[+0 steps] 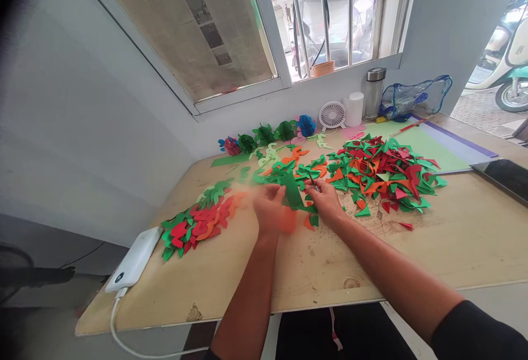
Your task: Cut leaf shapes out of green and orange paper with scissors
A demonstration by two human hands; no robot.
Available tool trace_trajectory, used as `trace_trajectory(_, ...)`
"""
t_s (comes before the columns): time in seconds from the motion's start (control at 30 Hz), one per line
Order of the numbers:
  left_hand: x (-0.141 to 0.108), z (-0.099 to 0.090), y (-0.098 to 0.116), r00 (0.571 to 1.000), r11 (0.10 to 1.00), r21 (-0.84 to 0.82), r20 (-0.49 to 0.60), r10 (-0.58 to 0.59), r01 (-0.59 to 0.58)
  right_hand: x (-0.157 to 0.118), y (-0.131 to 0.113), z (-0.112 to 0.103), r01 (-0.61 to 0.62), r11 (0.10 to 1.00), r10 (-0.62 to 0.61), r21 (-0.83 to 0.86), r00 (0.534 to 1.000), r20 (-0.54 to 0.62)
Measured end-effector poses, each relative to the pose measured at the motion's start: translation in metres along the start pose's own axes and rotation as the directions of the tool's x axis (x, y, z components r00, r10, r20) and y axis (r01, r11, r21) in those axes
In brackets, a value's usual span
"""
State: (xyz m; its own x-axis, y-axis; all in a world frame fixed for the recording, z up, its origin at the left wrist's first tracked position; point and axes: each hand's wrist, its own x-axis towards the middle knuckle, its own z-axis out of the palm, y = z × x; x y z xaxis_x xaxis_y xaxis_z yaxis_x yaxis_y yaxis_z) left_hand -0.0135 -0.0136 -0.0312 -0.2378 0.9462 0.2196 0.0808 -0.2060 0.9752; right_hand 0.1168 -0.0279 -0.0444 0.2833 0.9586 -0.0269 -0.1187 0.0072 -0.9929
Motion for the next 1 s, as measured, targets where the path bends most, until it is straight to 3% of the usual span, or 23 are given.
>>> trace_trajectory(0.2, 0.0, 0.003, -0.001, 0.984, 0.967, -0.183, 0.058, -0.169, 0.177, -0.004, -0.002, 0.002, -0.03, 0.999, 0.033, -0.027, 0.993, 0.117)
trace_trajectory(0.37, -0.001, 0.004, -0.006, 0.974, 0.952, -0.217, 0.114, -0.195, 0.216, -0.004, -0.007, 0.0, -0.002, 0.999, 0.005, -0.032, 0.996, 0.087)
trace_trajectory(0.57, -0.002, 0.007, -0.017, 0.921, 0.961, -0.139, 0.345, -0.18, 0.24, -0.005, -0.012, -0.002, 0.004, 0.999, -0.002, -0.042, 0.999, 0.048)
trace_trajectory(0.67, -0.003, 0.007, -0.017, 0.903, 0.967, -0.105, 0.394, -0.173, 0.231, -0.004, -0.01, -0.002, 0.02, 0.999, -0.018, -0.04, 0.999, 0.039)
trace_trajectory(0.83, -0.003, 0.006, -0.007, 0.931, 0.944, -0.173, 0.29, -0.222, 0.28, -0.003, -0.009, -0.002, 0.05, 0.998, -0.05, -0.037, 0.999, 0.017)
trace_trajectory(1.0, -0.002, 0.004, 0.001, 0.936, 0.869, -0.355, 0.208, -0.284, 0.343, -0.005, -0.012, -0.002, 0.003, 0.998, -0.007, 0.069, 0.998, 0.066)
